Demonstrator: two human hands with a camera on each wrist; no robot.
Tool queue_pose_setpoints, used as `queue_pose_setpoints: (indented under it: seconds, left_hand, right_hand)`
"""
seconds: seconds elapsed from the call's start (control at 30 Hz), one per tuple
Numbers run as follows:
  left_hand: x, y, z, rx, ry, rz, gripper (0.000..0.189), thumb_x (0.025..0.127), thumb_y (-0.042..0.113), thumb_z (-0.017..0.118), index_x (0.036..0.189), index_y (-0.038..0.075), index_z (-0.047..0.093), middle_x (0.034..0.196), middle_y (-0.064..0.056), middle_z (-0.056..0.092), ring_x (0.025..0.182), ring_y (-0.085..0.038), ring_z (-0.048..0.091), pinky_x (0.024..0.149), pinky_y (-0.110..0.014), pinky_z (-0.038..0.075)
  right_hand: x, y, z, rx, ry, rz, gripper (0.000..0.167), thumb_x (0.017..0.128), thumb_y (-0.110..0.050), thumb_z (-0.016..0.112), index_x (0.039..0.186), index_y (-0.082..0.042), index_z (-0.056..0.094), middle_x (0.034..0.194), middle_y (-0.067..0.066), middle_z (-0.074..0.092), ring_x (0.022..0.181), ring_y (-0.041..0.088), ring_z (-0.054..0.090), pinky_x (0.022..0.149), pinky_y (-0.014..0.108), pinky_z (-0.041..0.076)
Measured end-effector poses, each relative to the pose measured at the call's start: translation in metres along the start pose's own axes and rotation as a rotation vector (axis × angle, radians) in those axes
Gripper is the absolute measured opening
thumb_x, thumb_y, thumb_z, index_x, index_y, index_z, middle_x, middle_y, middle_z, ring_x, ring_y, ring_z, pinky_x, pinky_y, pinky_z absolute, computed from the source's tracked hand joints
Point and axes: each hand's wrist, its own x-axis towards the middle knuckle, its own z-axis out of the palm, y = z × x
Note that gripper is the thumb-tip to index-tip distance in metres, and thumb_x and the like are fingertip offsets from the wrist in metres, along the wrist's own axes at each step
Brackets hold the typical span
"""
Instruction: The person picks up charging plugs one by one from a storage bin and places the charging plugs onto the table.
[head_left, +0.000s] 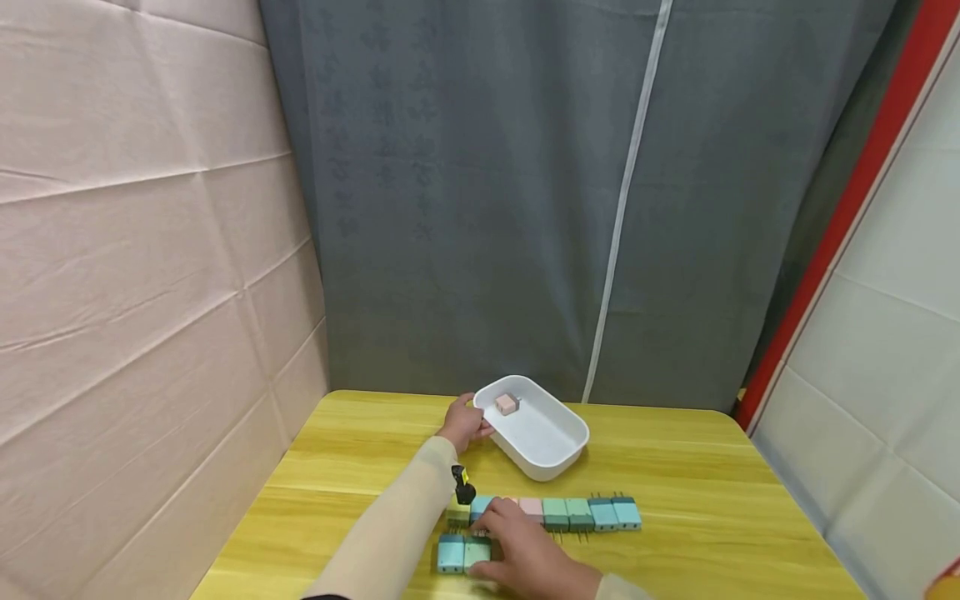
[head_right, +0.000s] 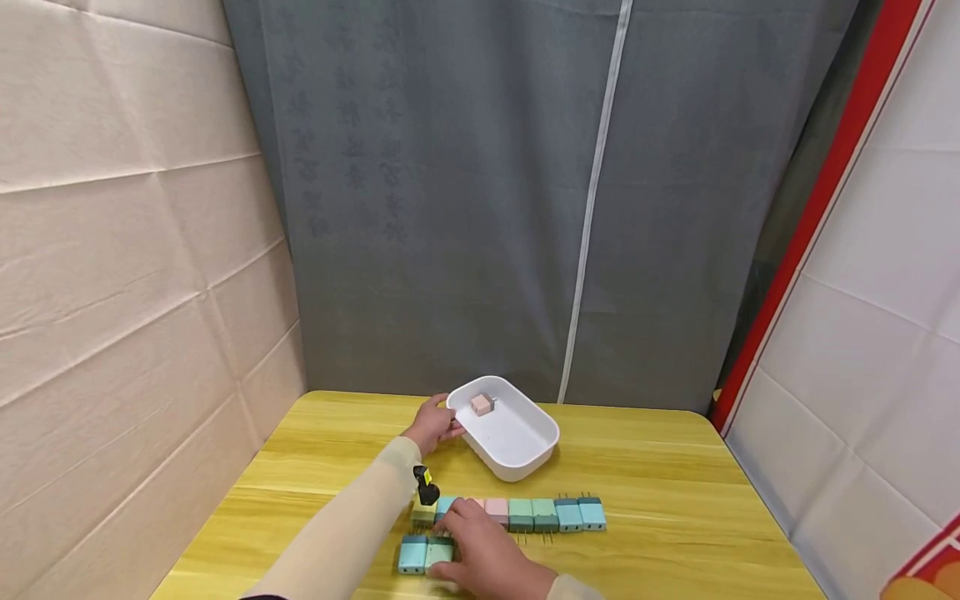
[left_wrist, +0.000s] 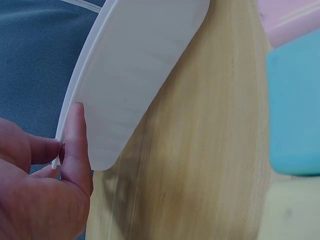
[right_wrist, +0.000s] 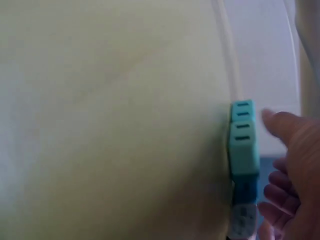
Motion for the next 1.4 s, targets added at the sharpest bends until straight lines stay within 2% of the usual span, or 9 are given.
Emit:
queue_pose_setpoints:
  seconds: [0.13,0.27,0.4,0.57,0.73,0.93,1.03,1.2,1.4]
  left_hand:
    - [0.000,0.001,-0.001,-0.002,0.001,0.003,0.060,0.111,0.000,0.052,0.170,0.004,0.038,0.122,-0.032,0.068,0.072,-0.015,0.072,0.079,-0.031,0.069]
    - [0.001,0.000,-0.001,-0.017,-0.013,0.019,0.058,0.111,-0.002,0.051,0.168,0.002,0.039,0.132,-0.037,0.065,0.073,-0.015,0.072,0.076,-0.029,0.069]
    - [0.000,0.001,-0.003,-0.024,-0.024,0.031,0.058,0.111,-0.002,0.050,0.168,0.001,0.038,0.135,-0.037,0.064,0.077,-0.017,0.073,0.079,-0.031,0.070]
    - [-0.004,0.003,-0.003,-0.041,-0.017,0.045,0.058,0.110,-0.005,0.049,0.167,-0.002,0.038,0.132,-0.037,0.064,0.083,-0.023,0.076,0.087,-0.039,0.069]
    - [-0.005,0.003,-0.003,-0.048,-0.023,0.041,0.058,0.110,-0.005,0.049,0.167,-0.003,0.038,0.121,-0.034,0.067,0.094,-0.034,0.078,0.095,-0.045,0.067]
    - [-0.007,0.003,-0.001,-0.074,-0.021,0.049,0.058,0.109,-0.007,0.049,0.166,-0.004,0.039,0.115,-0.034,0.068,0.085,-0.028,0.077,0.091,-0.042,0.069]
    - [-0.008,0.002,0.000,-0.066,-0.021,0.049,0.058,0.109,-0.006,0.049,0.166,-0.003,0.039,0.117,-0.034,0.068,0.088,-0.028,0.077,0.096,-0.045,0.067]
    - [-0.007,0.001,0.000,-0.057,-0.015,0.043,0.059,0.111,-0.004,0.050,0.168,-0.001,0.037,0.117,-0.031,0.068,0.094,-0.032,0.078,0.100,-0.048,0.066]
    - [-0.005,0.000,-0.001,-0.050,-0.019,0.036,0.058,0.112,-0.003,0.051,0.168,-0.001,0.037,0.119,-0.033,0.067,0.082,-0.021,0.074,0.092,-0.041,0.068]
  right_hand:
    - [0.005,0.006,-0.017,0.033,0.123,0.045,0.031,0.102,-0.043,0.081,0.119,-0.018,0.073,0.111,-0.007,0.062,0.100,0.009,0.060,0.086,0.028,0.060]
    - [0.018,0.021,-0.040,0.021,0.270,0.088,0.017,0.103,-0.029,0.081,0.111,-0.016,0.073,0.107,-0.003,0.066,0.098,0.020,0.066,0.086,0.035,0.063]
    - [0.037,0.041,-0.064,0.030,0.338,0.188,0.014,0.101,-0.019,0.083,0.106,-0.012,0.072,0.102,0.001,0.067,0.095,0.026,0.066,0.083,0.037,0.062]
    - [0.069,0.069,-0.077,-0.015,0.300,0.350,0.022,0.098,-0.021,0.085,0.107,-0.006,0.072,0.099,0.004,0.067,0.086,0.019,0.062,0.079,0.039,0.062]
    - [0.098,0.091,-0.078,-0.078,0.256,0.412,0.030,0.099,-0.024,0.084,0.113,-0.001,0.072,0.102,0.010,0.068,0.088,0.021,0.063,0.083,0.044,0.063]
    - [0.123,0.109,-0.075,-0.112,0.208,0.485,0.047,0.100,-0.024,0.083,0.136,0.003,0.069,0.116,0.015,0.069,0.100,0.027,0.066,0.095,0.047,0.063]
    - [0.130,0.117,-0.072,-0.132,0.193,0.501,0.054,0.101,-0.024,0.081,0.145,0.004,0.066,0.124,0.020,0.069,0.105,0.029,0.067,0.101,0.050,0.062]
    - [0.138,0.127,-0.066,-0.123,0.181,0.504,0.057,0.101,-0.023,0.080,0.149,0.003,0.065,0.126,0.021,0.069,0.105,0.030,0.066,0.103,0.053,0.063]
    - [0.150,0.137,-0.059,-0.156,0.120,0.506,0.063,0.099,-0.025,0.084,0.154,-0.002,0.063,0.132,0.024,0.065,0.107,0.033,0.065,0.102,0.052,0.062]
